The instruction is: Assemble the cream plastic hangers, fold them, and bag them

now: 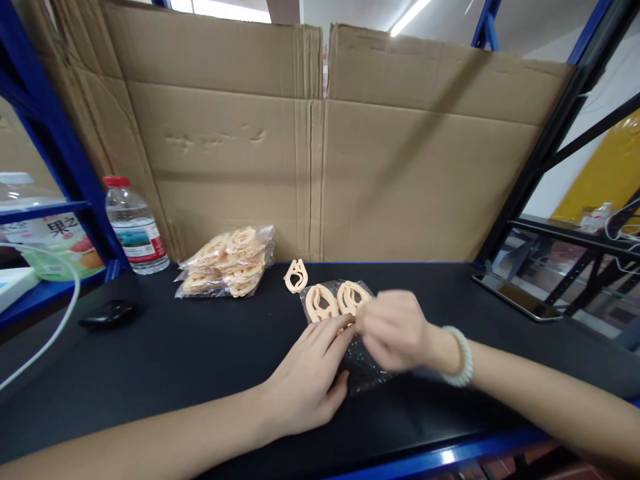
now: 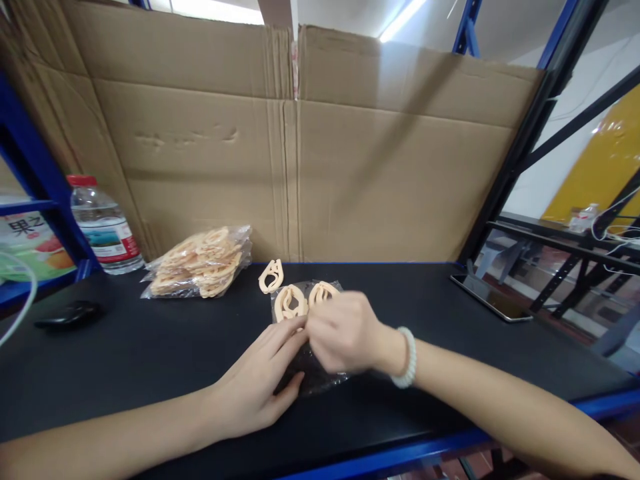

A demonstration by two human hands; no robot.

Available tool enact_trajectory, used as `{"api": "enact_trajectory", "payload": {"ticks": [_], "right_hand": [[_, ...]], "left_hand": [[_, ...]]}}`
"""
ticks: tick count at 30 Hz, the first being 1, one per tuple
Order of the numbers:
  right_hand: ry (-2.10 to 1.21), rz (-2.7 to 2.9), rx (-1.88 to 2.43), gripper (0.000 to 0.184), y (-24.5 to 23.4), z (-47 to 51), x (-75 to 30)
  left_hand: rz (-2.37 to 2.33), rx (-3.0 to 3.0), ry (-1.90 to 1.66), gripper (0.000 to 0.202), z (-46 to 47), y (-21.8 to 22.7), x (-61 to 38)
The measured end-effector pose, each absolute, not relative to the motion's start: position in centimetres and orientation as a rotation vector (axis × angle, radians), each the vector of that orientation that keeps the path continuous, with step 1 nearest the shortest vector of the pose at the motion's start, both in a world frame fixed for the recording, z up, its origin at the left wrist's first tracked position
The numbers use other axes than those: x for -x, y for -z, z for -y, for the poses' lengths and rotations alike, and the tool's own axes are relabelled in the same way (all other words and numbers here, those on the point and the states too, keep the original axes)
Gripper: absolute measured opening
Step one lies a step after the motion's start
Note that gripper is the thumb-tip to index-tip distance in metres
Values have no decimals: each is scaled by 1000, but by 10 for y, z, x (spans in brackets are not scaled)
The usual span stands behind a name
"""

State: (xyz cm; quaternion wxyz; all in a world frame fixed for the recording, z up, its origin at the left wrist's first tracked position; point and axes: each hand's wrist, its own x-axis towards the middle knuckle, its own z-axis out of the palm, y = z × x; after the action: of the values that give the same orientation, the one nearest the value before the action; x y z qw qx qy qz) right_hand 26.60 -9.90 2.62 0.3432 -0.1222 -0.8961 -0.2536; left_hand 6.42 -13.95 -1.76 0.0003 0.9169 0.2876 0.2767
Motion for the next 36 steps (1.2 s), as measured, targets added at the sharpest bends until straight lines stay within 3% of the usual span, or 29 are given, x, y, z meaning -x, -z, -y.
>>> {"api": "enact_trajectory", "payload": {"ticks": [2,7,14,19,27,36], "right_hand": [[623,2436,555,27,-39,72,-262],[635,2719,466,24,-47,-8,-225],[619,2932,463,50,-28,-68,-154],[478,2998,547,30,-23,-82,-150],[189,2739,627,21,-36,-52,-233],[261,2106,807,12,-51,57,-326]], "left_hand": [[-909,-2881,-847,63,140,17,-64],[-888,-2885,-825,61,142,17,-64],[-888,-2894,-785,54,143,13,-63],[-842,-2888,-814,52,143,13,-61],[-852,-2905,-840,45,142,16,-61],[-911,-2897,-864,40,143,17,-63]]}}
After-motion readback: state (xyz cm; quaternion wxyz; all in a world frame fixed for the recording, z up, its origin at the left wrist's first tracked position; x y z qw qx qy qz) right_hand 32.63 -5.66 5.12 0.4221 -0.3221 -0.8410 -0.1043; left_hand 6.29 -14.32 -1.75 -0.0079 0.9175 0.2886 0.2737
